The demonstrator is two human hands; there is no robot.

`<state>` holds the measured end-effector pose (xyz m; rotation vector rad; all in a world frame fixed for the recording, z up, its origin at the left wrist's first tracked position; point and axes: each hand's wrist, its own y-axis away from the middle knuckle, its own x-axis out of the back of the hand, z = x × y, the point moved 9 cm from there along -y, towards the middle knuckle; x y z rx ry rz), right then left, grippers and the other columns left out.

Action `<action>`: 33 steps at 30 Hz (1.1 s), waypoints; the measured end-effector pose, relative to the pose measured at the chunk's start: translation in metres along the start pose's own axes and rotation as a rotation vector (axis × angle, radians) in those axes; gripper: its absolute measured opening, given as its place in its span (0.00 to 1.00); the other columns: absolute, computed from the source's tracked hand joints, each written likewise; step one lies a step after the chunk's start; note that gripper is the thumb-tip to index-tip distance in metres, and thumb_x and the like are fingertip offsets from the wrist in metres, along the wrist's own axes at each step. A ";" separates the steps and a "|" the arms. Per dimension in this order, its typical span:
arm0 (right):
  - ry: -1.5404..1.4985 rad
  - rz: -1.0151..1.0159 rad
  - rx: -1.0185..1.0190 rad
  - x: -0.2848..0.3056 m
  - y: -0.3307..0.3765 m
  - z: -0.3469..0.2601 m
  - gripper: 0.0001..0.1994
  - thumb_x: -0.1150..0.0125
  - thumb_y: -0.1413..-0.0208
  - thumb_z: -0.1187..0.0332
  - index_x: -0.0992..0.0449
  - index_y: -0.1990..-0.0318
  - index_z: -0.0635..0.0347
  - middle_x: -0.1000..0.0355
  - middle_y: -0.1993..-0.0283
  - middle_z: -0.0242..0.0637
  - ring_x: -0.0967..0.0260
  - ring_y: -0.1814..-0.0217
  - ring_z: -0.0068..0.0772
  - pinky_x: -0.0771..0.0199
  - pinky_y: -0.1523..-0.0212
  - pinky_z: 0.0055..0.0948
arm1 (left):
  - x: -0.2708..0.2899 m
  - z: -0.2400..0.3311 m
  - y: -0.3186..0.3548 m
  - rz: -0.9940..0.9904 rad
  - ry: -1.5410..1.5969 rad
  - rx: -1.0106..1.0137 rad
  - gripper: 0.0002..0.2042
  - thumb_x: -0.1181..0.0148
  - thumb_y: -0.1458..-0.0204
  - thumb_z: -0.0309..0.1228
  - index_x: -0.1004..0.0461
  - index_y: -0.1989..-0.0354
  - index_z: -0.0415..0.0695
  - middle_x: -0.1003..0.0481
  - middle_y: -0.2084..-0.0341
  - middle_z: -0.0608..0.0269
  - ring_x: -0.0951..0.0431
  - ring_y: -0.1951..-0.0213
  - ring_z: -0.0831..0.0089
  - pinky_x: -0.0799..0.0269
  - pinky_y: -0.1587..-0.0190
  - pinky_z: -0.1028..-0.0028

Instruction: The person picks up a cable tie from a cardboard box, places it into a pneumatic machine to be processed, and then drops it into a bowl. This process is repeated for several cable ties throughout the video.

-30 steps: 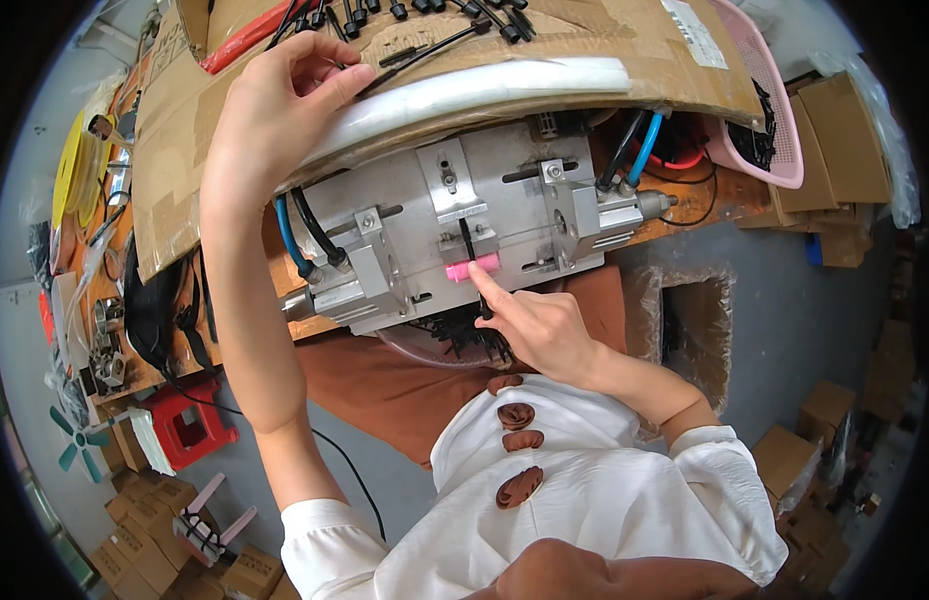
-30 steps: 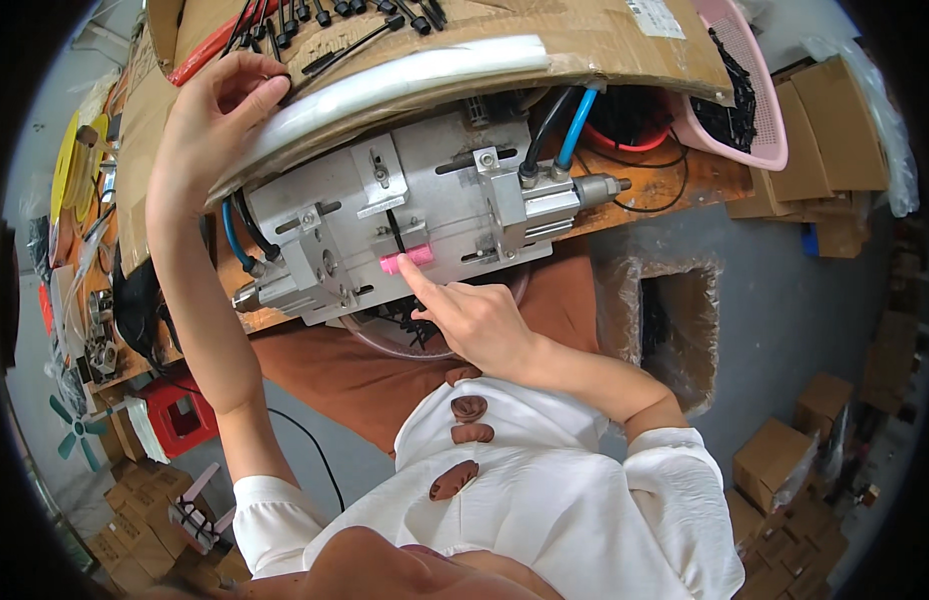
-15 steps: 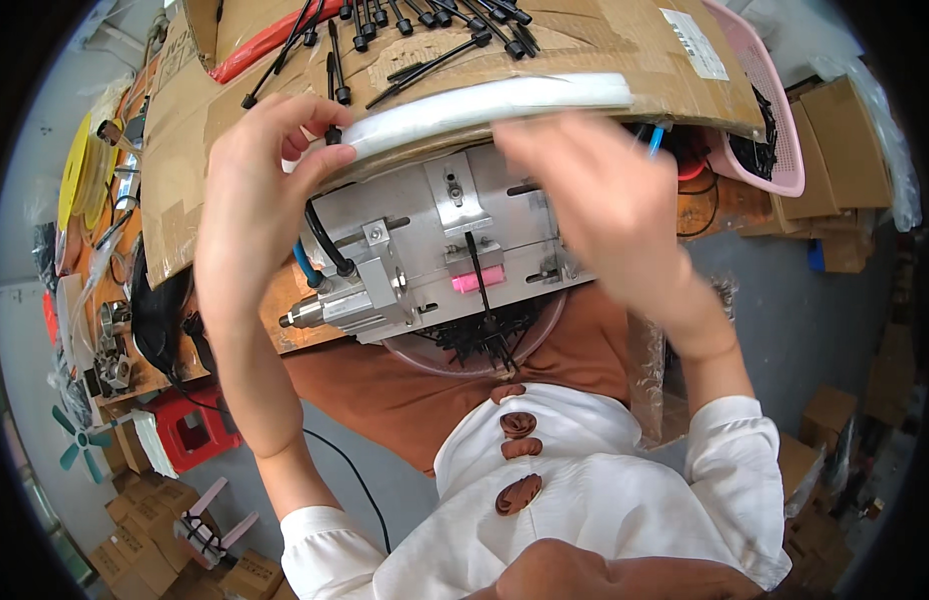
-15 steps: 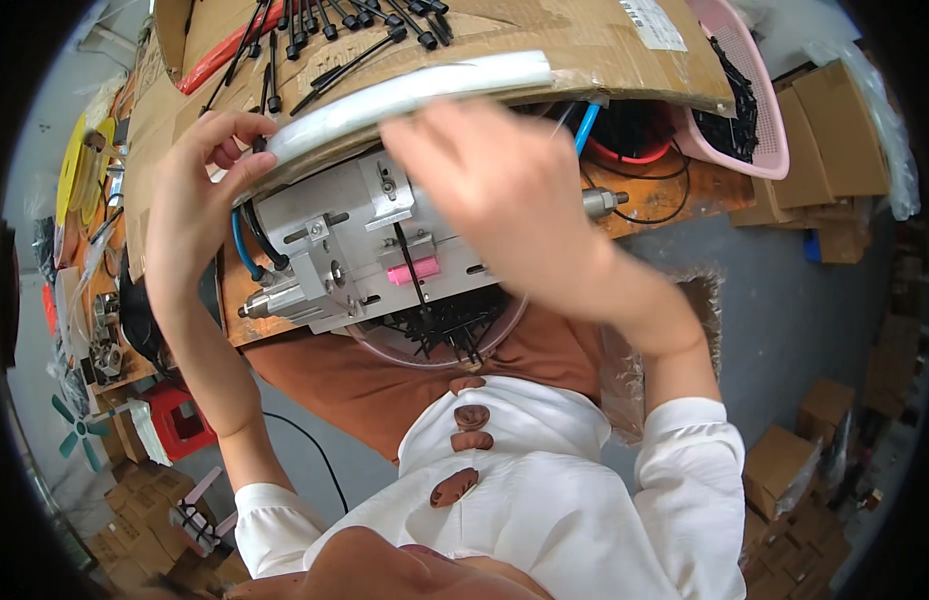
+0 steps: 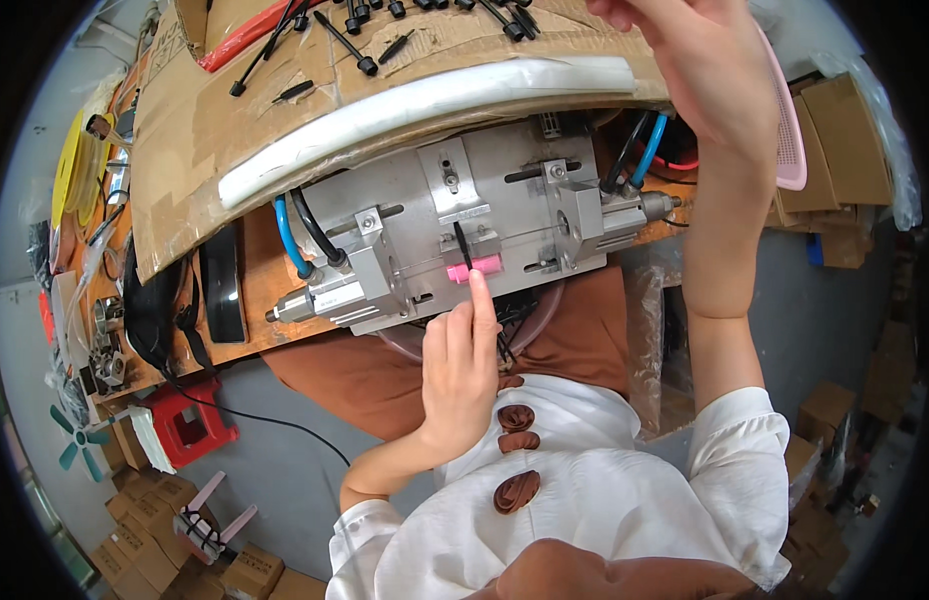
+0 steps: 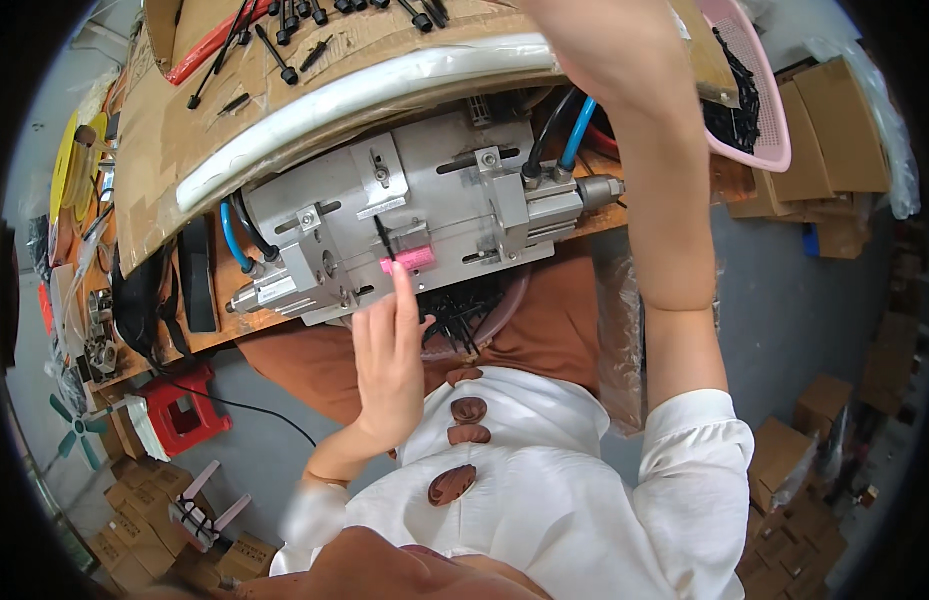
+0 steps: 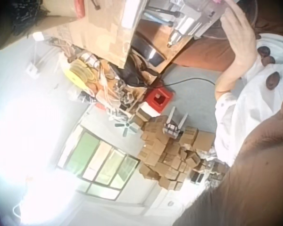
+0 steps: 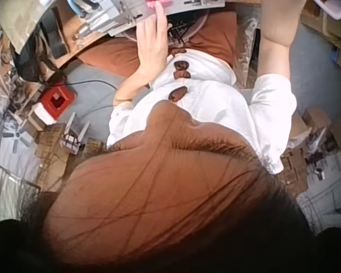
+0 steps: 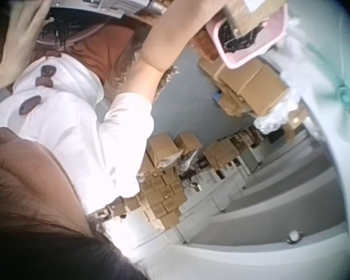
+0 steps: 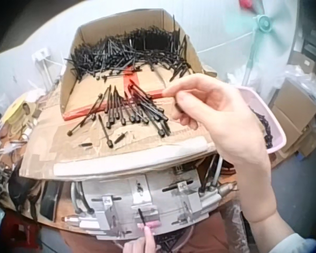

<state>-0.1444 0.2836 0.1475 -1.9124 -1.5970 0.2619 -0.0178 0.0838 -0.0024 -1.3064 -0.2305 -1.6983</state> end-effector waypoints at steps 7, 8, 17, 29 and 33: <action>-0.299 0.038 -0.104 0.026 0.056 -0.015 0.08 0.42 0.44 0.76 0.28 0.57 0.65 0.26 0.63 0.40 0.30 0.67 0.28 0.32 0.69 0.25 | -0.017 -0.001 -0.005 -0.074 -0.107 -0.044 0.34 0.45 0.62 0.15 0.42 0.38 0.29 0.35 0.66 0.58 0.33 0.65 0.66 0.33 0.61 0.72; -0.146 0.094 -0.063 0.025 0.067 -0.025 0.08 0.42 0.43 0.74 0.29 0.57 0.66 0.26 0.62 0.44 0.31 0.66 0.27 0.33 0.68 0.22 | -0.017 -0.002 -0.005 -0.074 -0.108 -0.045 0.34 0.45 0.62 0.15 0.42 0.38 0.29 0.35 0.66 0.58 0.33 0.65 0.66 0.33 0.61 0.72; 0.342 -0.100 0.089 -0.066 0.187 -0.025 0.32 0.32 0.61 0.81 0.34 0.43 0.73 0.30 0.71 0.41 0.34 0.77 0.33 0.34 0.78 0.30 | 0.043 -0.007 -0.059 -0.023 0.007 -0.113 0.34 0.37 0.60 0.19 0.37 0.38 0.39 0.33 0.67 0.57 0.33 0.64 0.61 0.33 0.59 0.67; 0.466 -0.315 -0.032 -0.125 0.213 0.019 0.36 0.34 0.56 0.74 0.40 0.36 0.66 0.39 0.81 0.33 0.38 0.80 0.29 0.36 0.78 0.30 | 0.089 -0.082 -0.179 0.150 0.073 0.045 0.09 0.37 0.52 0.26 0.25 0.63 0.39 0.28 0.77 0.65 0.35 0.77 0.78 0.35 0.70 0.76; 0.505 -0.305 -0.081 -0.116 0.212 0.019 0.34 0.32 0.56 0.73 0.36 0.38 0.62 0.39 0.81 0.33 0.38 0.82 0.32 0.37 0.80 0.31 | 0.109 -0.041 -0.133 0.293 -0.019 0.008 0.11 0.39 0.55 0.20 0.26 0.61 0.39 0.25 0.69 0.55 0.27 0.66 0.62 0.32 0.63 0.68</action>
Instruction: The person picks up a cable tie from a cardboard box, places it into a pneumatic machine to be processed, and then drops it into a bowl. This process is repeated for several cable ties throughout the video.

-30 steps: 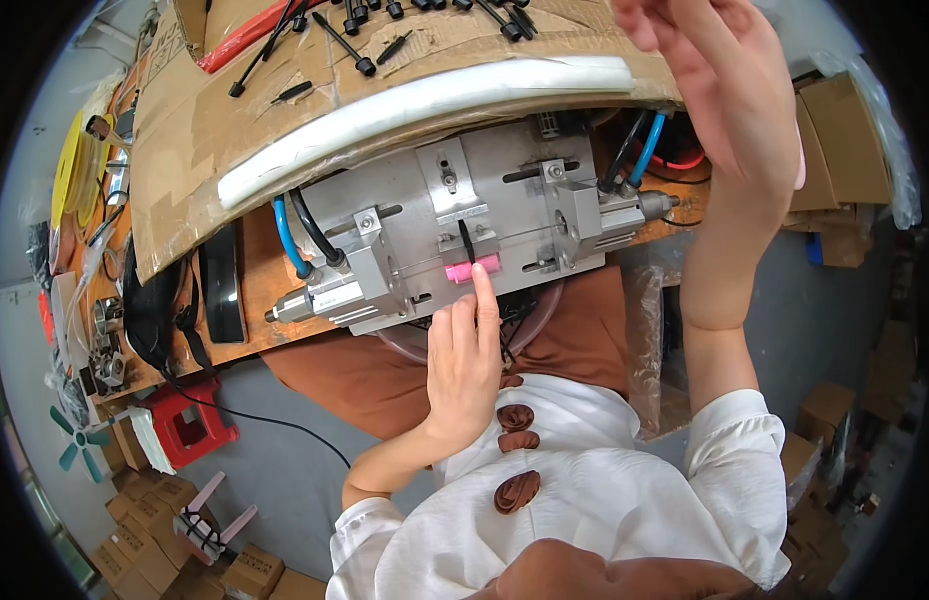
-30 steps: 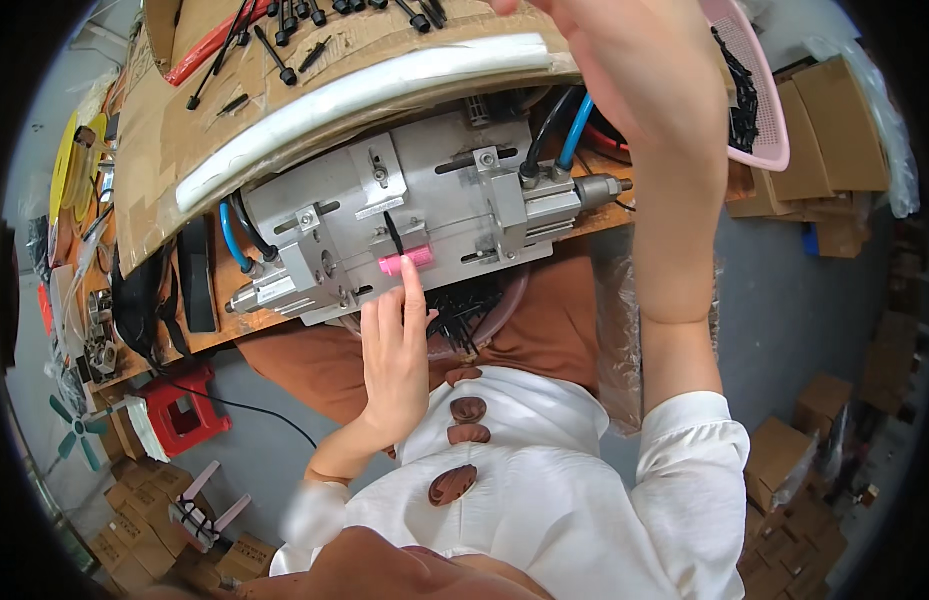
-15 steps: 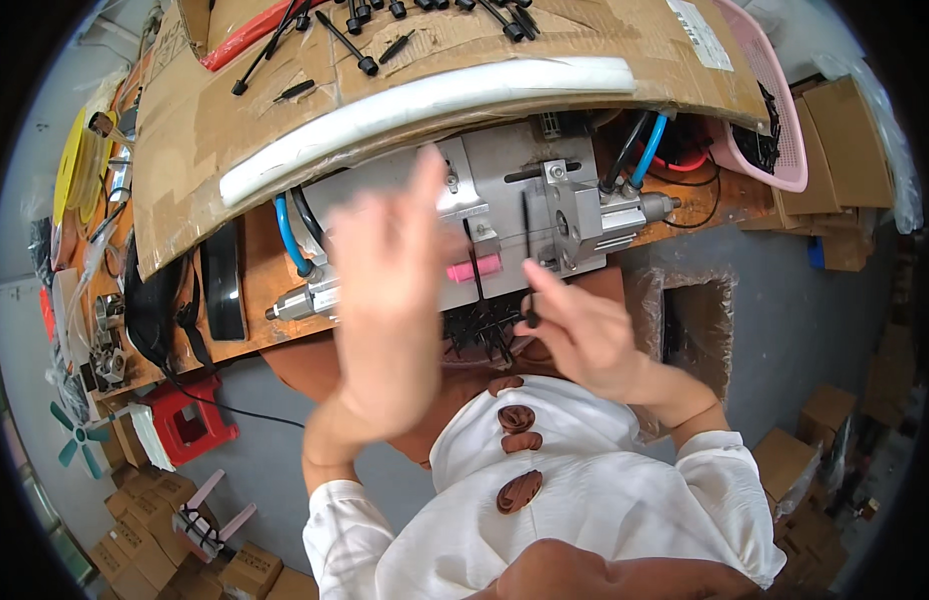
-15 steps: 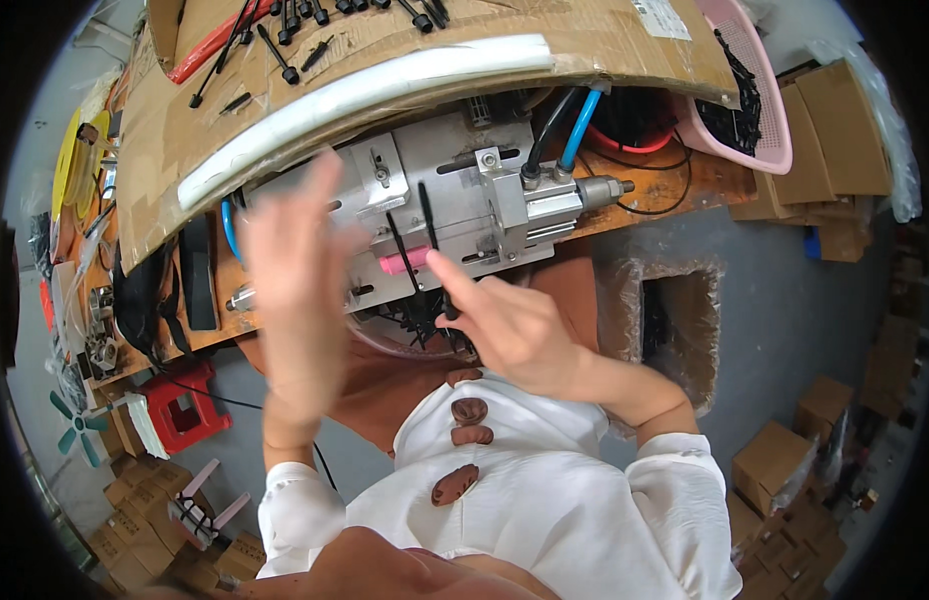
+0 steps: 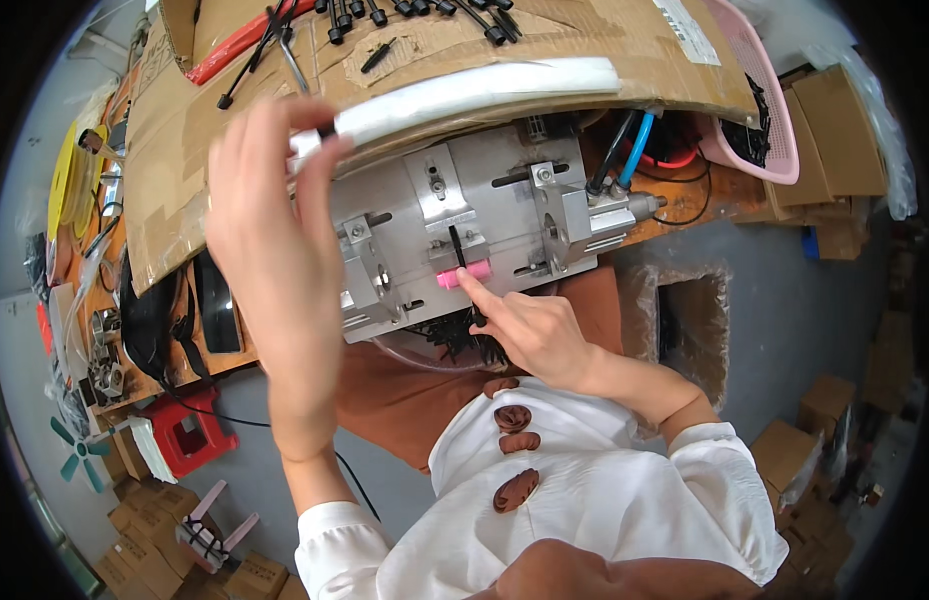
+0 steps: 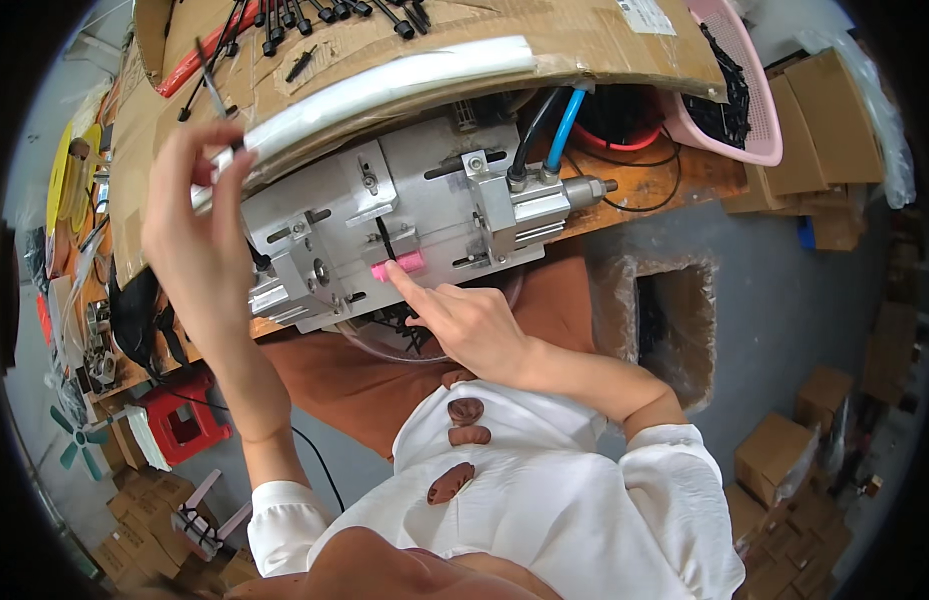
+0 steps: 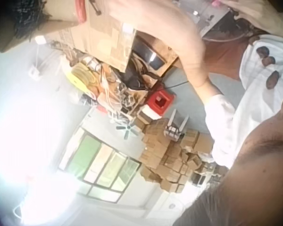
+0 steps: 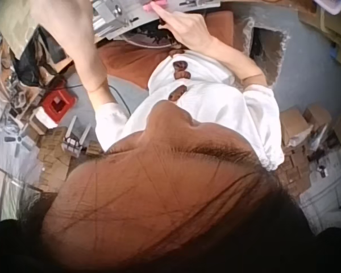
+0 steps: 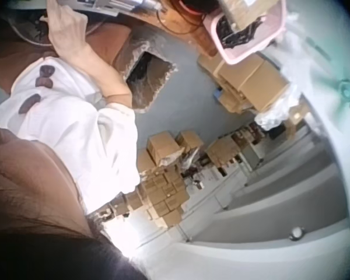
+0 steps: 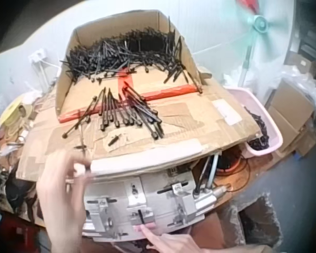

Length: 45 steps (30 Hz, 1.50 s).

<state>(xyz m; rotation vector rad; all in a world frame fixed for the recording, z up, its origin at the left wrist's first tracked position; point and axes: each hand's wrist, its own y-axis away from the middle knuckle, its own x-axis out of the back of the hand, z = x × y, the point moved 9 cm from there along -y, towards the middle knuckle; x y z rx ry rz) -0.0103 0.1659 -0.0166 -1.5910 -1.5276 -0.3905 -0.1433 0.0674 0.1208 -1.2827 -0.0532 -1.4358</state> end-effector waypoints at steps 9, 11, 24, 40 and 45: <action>-0.063 0.120 -0.056 0.074 -0.025 0.004 0.20 0.31 0.55 0.68 0.26 0.52 0.61 0.27 0.69 0.37 0.28 0.74 0.33 0.30 0.75 0.27 | -0.062 0.048 0.159 -0.330 -0.037 -0.044 0.31 0.43 0.57 0.16 0.40 0.39 0.29 0.31 0.65 0.54 0.32 0.64 0.63 0.32 0.61 0.70; -0.075 0.130 -0.094 0.078 -0.025 0.010 0.19 0.31 0.55 0.69 0.25 0.53 0.61 0.27 0.70 0.37 0.29 0.76 0.33 0.31 0.76 0.27 | -0.074 0.048 0.162 -0.357 -0.062 -0.045 0.31 0.45 0.57 0.17 0.41 0.38 0.28 0.32 0.65 0.55 0.32 0.65 0.63 0.32 0.61 0.70; -0.176 0.192 -0.112 0.097 -0.029 0.015 0.20 0.32 0.54 0.70 0.25 0.50 0.61 0.27 0.70 0.35 0.38 0.83 0.23 0.38 0.81 0.22 | -0.081 0.038 0.156 -0.499 -0.066 -0.056 0.34 0.47 0.57 0.18 0.46 0.36 0.29 0.36 0.65 0.57 0.34 0.64 0.64 0.32 0.59 0.71; 0.459 -0.301 0.301 0.067 -0.247 0.031 0.08 0.38 0.51 0.71 0.29 0.63 0.58 0.30 0.66 0.37 0.31 0.57 0.42 0.31 0.56 0.38 | -0.017 -0.111 -0.051 -0.178 0.055 -0.004 0.10 0.49 0.50 0.13 0.30 0.61 0.39 0.28 0.69 0.55 0.27 0.64 0.69 0.31 0.58 0.73; -0.070 -0.223 0.325 0.112 -0.236 0.041 0.11 0.42 0.41 0.70 0.26 0.54 0.66 0.24 0.64 0.38 0.30 0.64 0.18 0.29 0.66 0.20 | 0.005 -0.060 -0.011 -0.051 0.025 -0.007 0.20 0.45 0.54 0.13 0.30 0.51 0.42 0.30 0.66 0.55 0.29 0.63 0.60 0.32 0.57 0.67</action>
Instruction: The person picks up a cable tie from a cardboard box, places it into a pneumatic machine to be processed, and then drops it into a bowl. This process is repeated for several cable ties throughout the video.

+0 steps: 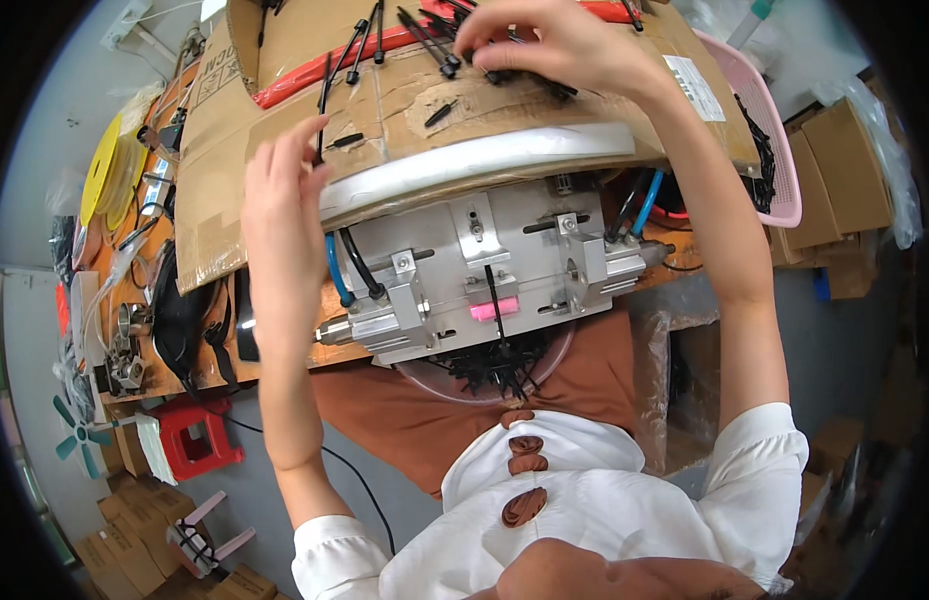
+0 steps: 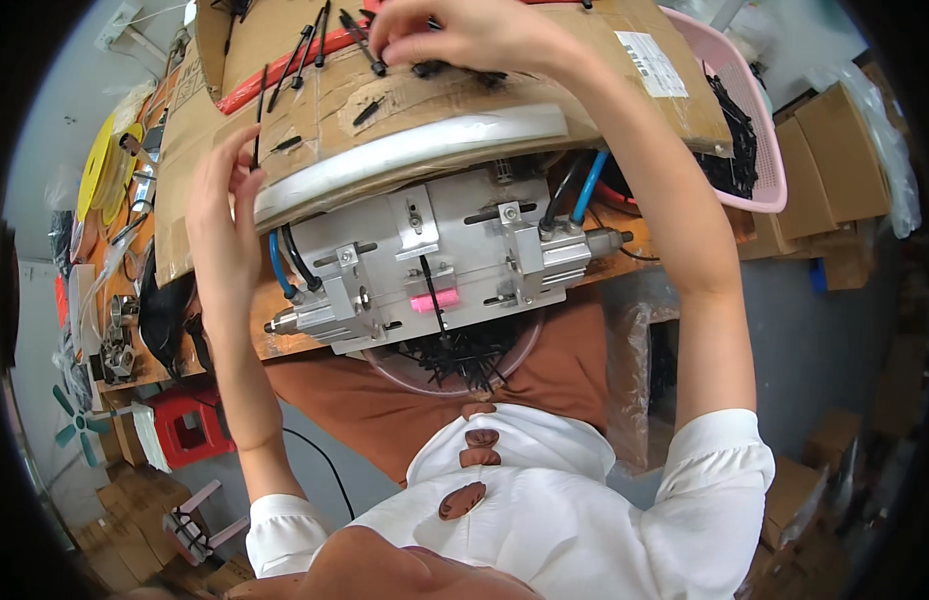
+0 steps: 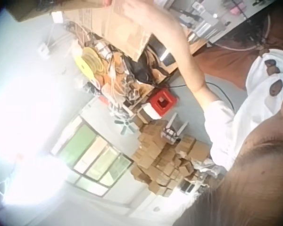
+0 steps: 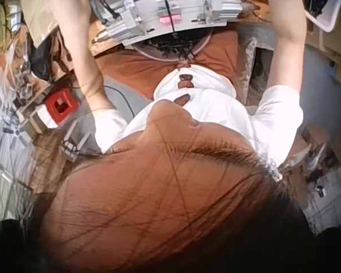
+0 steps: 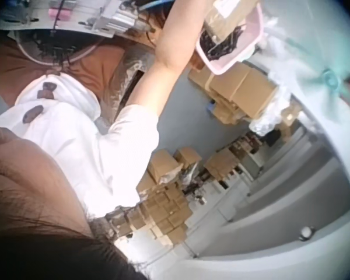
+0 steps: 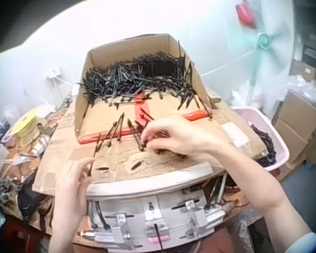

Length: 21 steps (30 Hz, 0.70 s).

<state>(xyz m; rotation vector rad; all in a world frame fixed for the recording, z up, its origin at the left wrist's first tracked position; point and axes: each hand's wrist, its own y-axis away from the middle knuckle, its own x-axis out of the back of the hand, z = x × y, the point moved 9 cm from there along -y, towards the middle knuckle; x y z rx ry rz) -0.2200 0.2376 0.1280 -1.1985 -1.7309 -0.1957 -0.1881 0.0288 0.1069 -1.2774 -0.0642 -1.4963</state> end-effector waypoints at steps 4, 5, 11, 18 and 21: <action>-0.738 0.216 -0.097 0.029 0.008 0.008 0.10 0.44 0.40 0.69 0.26 0.55 0.64 0.23 0.60 0.41 0.28 0.66 0.20 0.28 0.67 0.18 | -0.007 0.053 0.062 0.021 -0.084 -0.070 0.34 0.38 0.58 0.15 0.38 0.37 0.38 0.31 0.67 0.56 0.32 0.64 0.62 0.34 0.60 0.67; -0.800 0.277 -0.083 0.035 0.010 0.009 0.12 0.45 0.38 0.65 0.28 0.53 0.65 0.23 0.59 0.43 0.28 0.67 0.22 0.27 0.66 0.17 | -0.013 0.066 0.083 -0.018 -0.097 -0.073 0.36 0.36 0.60 0.15 0.40 0.36 0.35 0.32 0.67 0.56 0.32 0.63 0.62 0.34 0.60 0.67; -0.893 0.410 0.014 0.047 0.043 -0.019 0.16 0.50 0.35 0.61 0.29 0.51 0.65 0.23 0.58 0.45 0.25 0.63 0.28 0.26 0.69 0.16 | -0.080 0.099 0.167 -0.253 -0.053 -0.044 0.31 0.37 0.56 0.21 0.37 0.40 0.31 0.31 0.64 0.57 0.32 0.64 0.65 0.32 0.61 0.70; -0.841 0.443 0.051 0.049 0.086 -0.052 0.11 0.49 0.38 0.69 0.29 0.52 0.65 0.24 0.61 0.49 0.23 0.62 0.36 0.25 0.69 0.23 | -0.102 0.103 0.168 -0.317 -0.218 -0.059 0.29 0.43 0.49 0.25 0.41 0.38 0.29 0.34 0.66 0.59 0.33 0.65 0.67 0.32 0.60 0.73; -0.465 0.551 -0.070 0.035 0.113 -0.068 0.11 0.43 0.43 0.74 0.29 0.54 0.66 0.24 0.59 0.44 0.30 0.65 0.28 0.31 0.69 0.23 | -0.102 0.102 0.170 -0.328 -0.249 -0.061 0.28 0.44 0.49 0.24 0.42 0.38 0.29 0.34 0.66 0.59 0.33 0.65 0.67 0.32 0.60 0.73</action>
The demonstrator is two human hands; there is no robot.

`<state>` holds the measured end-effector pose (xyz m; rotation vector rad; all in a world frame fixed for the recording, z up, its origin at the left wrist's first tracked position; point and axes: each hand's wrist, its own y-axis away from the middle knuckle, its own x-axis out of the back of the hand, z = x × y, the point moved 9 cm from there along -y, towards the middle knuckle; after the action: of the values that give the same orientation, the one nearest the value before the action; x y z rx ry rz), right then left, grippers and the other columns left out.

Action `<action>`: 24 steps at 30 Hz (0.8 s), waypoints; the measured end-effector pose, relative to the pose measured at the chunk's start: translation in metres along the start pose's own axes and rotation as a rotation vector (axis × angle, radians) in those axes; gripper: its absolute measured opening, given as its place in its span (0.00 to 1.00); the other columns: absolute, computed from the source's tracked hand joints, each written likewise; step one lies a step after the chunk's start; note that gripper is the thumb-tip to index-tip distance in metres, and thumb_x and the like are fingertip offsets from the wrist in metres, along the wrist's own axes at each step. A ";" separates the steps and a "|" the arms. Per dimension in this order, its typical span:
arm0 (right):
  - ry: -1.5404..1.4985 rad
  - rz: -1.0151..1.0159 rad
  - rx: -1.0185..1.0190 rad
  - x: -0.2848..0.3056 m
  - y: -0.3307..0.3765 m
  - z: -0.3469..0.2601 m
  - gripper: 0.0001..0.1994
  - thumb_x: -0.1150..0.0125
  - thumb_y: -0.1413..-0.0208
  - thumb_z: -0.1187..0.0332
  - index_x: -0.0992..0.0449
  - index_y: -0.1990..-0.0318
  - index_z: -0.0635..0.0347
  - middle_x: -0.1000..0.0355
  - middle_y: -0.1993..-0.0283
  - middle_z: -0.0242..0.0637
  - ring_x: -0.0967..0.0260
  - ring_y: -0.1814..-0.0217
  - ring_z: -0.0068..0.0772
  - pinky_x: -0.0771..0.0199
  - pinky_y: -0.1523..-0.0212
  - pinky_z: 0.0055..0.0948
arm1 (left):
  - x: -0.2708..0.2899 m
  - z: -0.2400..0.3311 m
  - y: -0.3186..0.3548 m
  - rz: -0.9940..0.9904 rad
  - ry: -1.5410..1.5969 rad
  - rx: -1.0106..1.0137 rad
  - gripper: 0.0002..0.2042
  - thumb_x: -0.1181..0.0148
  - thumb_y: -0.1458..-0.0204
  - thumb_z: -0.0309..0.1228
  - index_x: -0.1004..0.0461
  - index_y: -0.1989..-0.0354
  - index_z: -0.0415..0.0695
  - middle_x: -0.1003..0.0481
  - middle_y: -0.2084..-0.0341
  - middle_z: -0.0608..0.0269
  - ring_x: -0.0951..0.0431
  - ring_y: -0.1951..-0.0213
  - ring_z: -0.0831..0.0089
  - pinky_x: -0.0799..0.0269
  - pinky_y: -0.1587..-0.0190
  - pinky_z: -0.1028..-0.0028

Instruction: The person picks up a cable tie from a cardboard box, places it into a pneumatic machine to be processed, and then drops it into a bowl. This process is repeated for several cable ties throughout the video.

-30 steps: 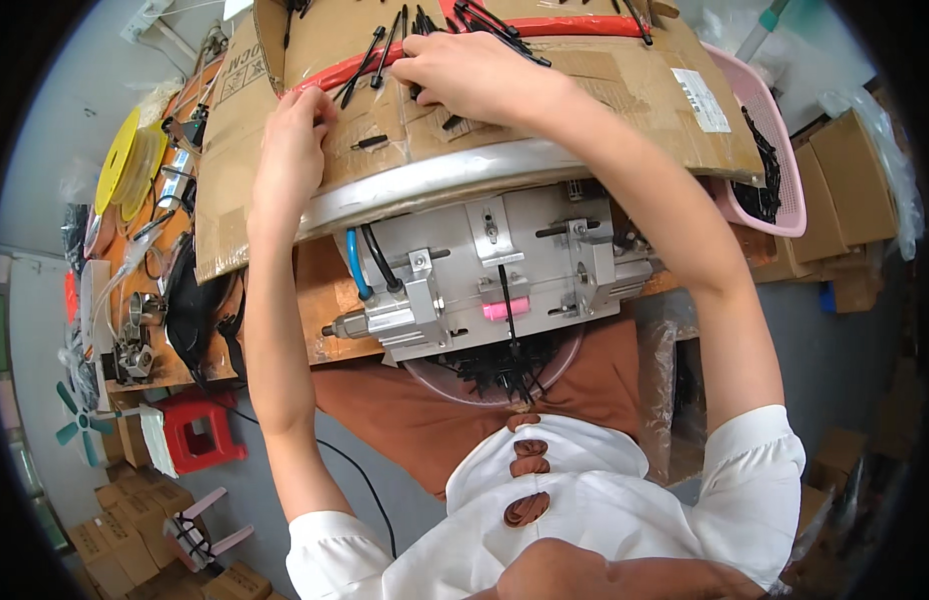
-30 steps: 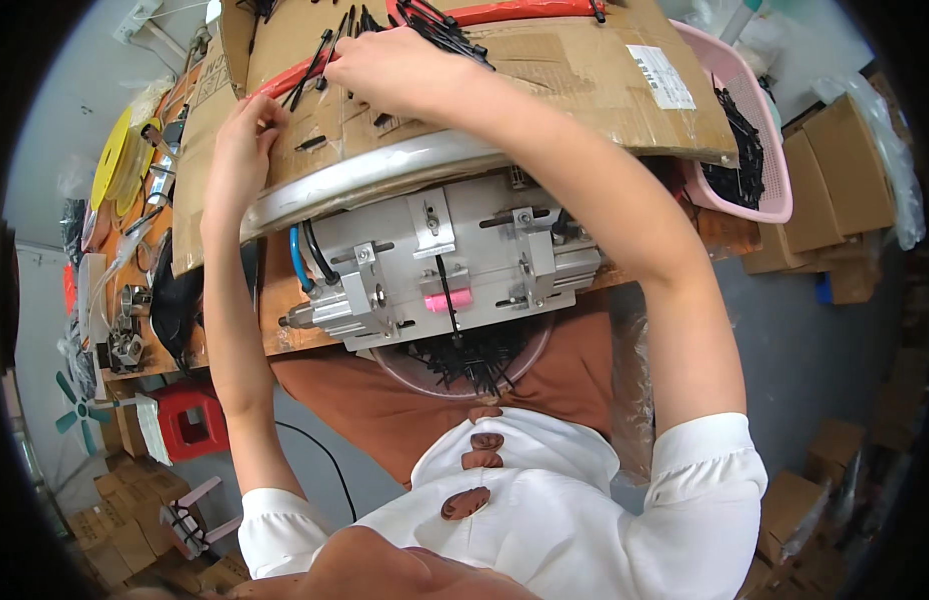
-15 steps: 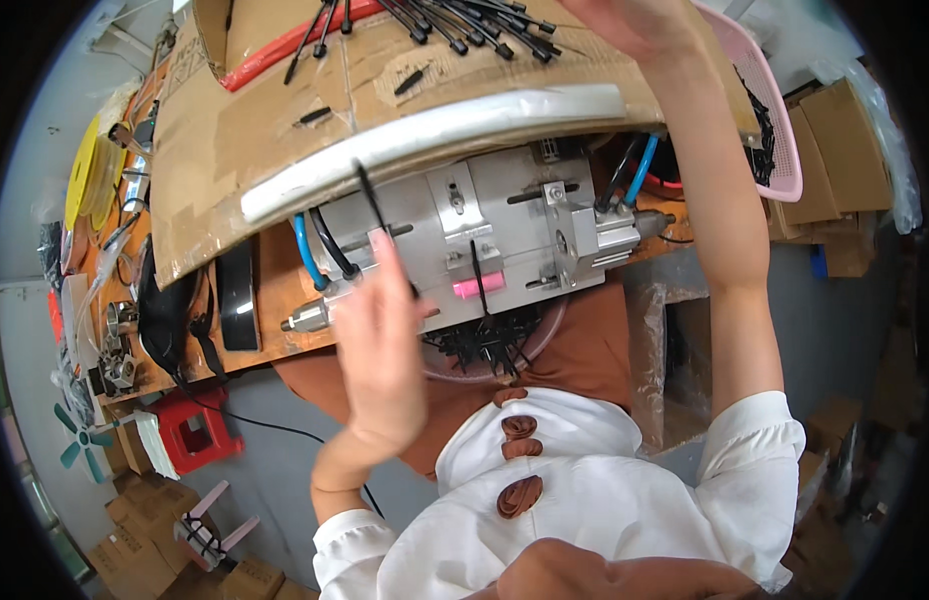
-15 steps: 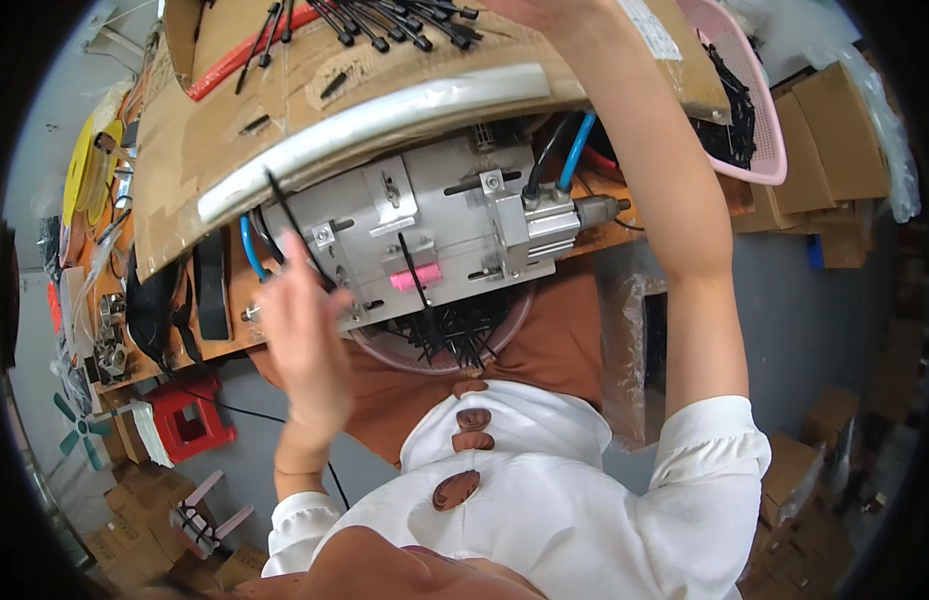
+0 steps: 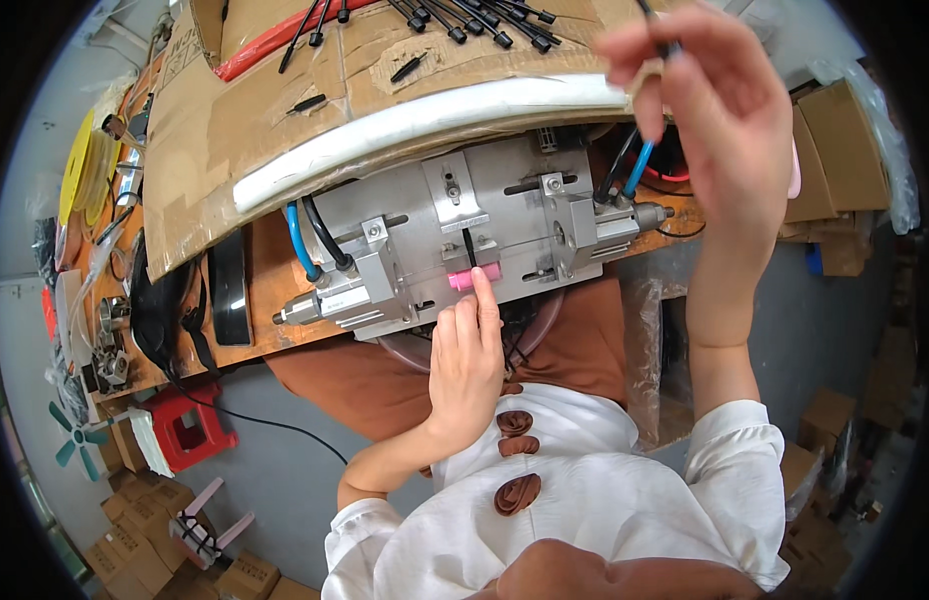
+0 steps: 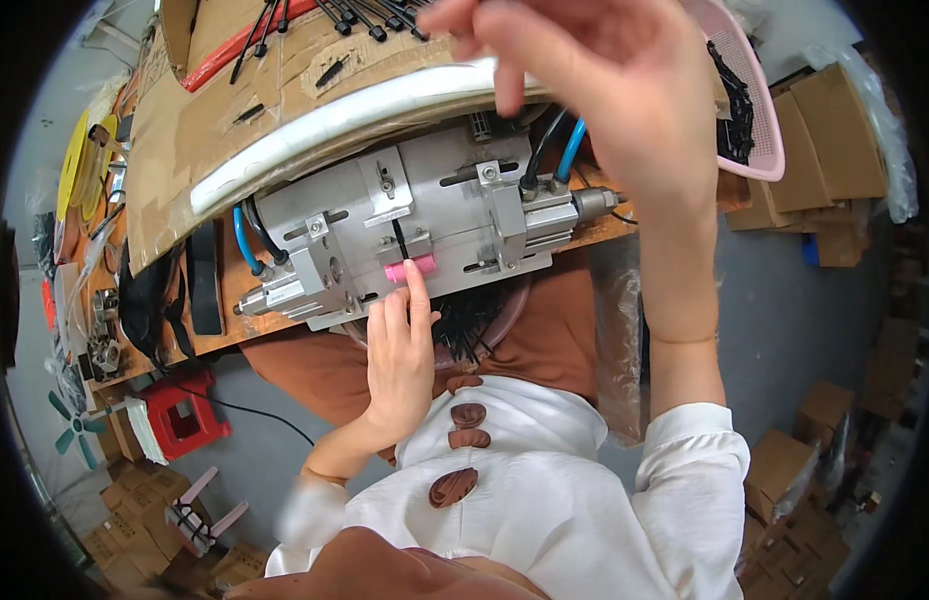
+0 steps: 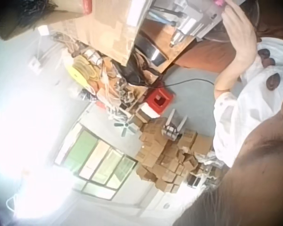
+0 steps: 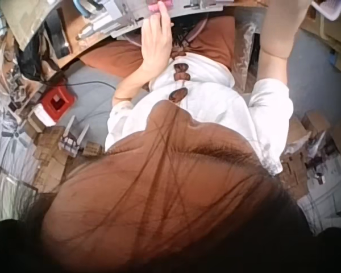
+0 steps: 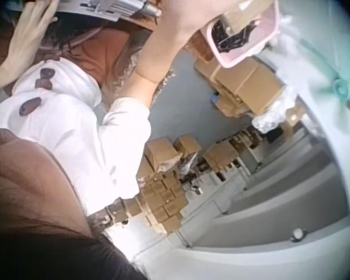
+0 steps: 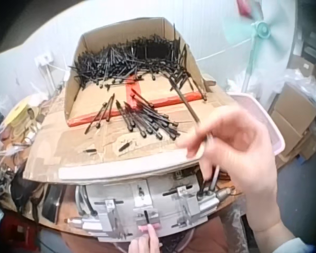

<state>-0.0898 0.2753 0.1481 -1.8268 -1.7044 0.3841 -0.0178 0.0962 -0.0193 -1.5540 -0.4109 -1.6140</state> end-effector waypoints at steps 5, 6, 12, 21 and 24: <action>0.296 -0.070 -0.092 -0.043 0.092 0.004 0.16 0.34 0.55 0.80 0.24 0.56 0.66 0.23 0.65 0.39 0.28 0.70 0.24 0.28 0.72 0.22 | 0.010 -0.004 -0.008 -0.079 0.007 -0.017 0.30 0.42 0.52 0.23 0.41 0.39 0.29 0.35 0.67 0.58 0.33 0.65 0.65 0.32 0.61 0.71; 0.318 -0.027 -0.131 -0.053 0.113 0.010 0.22 0.33 0.57 0.80 0.26 0.51 0.66 0.24 0.66 0.39 0.30 0.73 0.27 0.30 0.75 0.24 | 0.027 -0.005 -0.024 -0.014 0.106 -0.071 0.30 0.41 0.54 0.23 0.40 0.39 0.31 0.35 0.67 0.58 0.33 0.65 0.65 0.33 0.61 0.70; 0.517 -0.139 -0.087 -0.116 0.167 0.044 0.34 0.33 0.59 0.79 0.35 0.40 0.69 0.35 0.80 0.34 0.37 0.80 0.30 0.35 0.79 0.31 | 0.106 -0.055 -0.166 0.475 0.197 -0.261 0.15 0.43 0.48 0.24 0.28 0.51 0.43 0.30 0.72 0.54 0.30 0.66 0.57 0.34 0.60 0.64; 0.625 -0.215 -0.112 -0.129 0.163 0.050 0.32 0.35 0.55 0.76 0.36 0.38 0.65 0.39 0.82 0.32 0.38 0.81 0.27 0.35 0.79 0.29 | 0.071 -0.094 -0.253 0.296 0.254 -0.173 0.13 0.34 0.58 0.21 0.30 0.65 0.35 0.25 0.72 0.44 0.24 0.65 0.50 0.29 0.62 0.61; 0.625 -0.244 -0.121 -0.134 0.163 0.049 0.32 0.36 0.55 0.76 0.36 0.38 0.65 0.38 0.81 0.32 0.37 0.80 0.27 0.35 0.79 0.29 | 0.087 -0.099 -0.235 0.203 0.388 -0.059 0.13 0.34 0.57 0.23 0.29 0.64 0.36 0.25 0.71 0.44 0.23 0.64 0.54 0.29 0.61 0.62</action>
<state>-0.0064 0.1574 -0.0139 -1.5633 -1.4885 -0.3665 -0.2471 0.1344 0.1166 -1.2387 0.0047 -1.7268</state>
